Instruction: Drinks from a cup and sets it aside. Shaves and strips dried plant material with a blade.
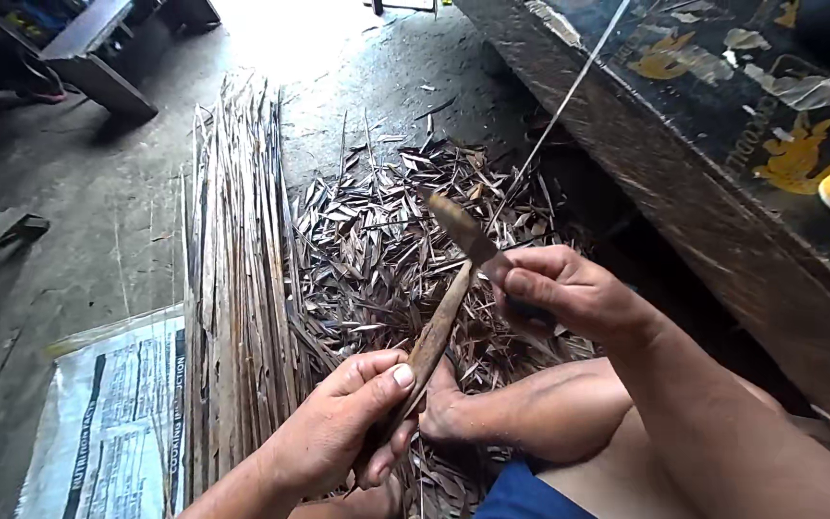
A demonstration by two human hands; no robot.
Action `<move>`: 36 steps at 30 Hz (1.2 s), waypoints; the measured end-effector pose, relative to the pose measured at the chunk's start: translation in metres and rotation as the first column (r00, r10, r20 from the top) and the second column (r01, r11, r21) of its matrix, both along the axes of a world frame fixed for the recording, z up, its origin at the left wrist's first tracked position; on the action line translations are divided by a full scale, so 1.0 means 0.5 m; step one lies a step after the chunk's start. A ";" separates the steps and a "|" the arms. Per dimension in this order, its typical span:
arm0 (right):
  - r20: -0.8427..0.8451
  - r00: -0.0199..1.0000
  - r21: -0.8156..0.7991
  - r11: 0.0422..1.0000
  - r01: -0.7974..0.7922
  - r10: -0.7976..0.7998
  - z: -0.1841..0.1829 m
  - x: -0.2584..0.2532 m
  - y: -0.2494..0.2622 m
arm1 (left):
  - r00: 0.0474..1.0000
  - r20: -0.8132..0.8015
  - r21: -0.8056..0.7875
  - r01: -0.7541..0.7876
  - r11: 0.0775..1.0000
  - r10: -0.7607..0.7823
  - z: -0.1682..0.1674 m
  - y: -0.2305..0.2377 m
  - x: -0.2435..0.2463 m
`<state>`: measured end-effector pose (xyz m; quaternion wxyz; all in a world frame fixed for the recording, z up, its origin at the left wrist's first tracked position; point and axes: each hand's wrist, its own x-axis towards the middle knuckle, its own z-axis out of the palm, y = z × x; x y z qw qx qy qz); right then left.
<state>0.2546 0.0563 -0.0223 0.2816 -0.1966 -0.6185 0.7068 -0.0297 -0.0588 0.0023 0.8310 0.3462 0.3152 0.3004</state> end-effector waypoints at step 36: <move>-0.012 1.000 -0.004 1.000 -0.025 0.025 0.007 0.014 -0.003 | 0.997 0.026 0.011 0.066 0.998 -0.066 -0.009 0.000 0.015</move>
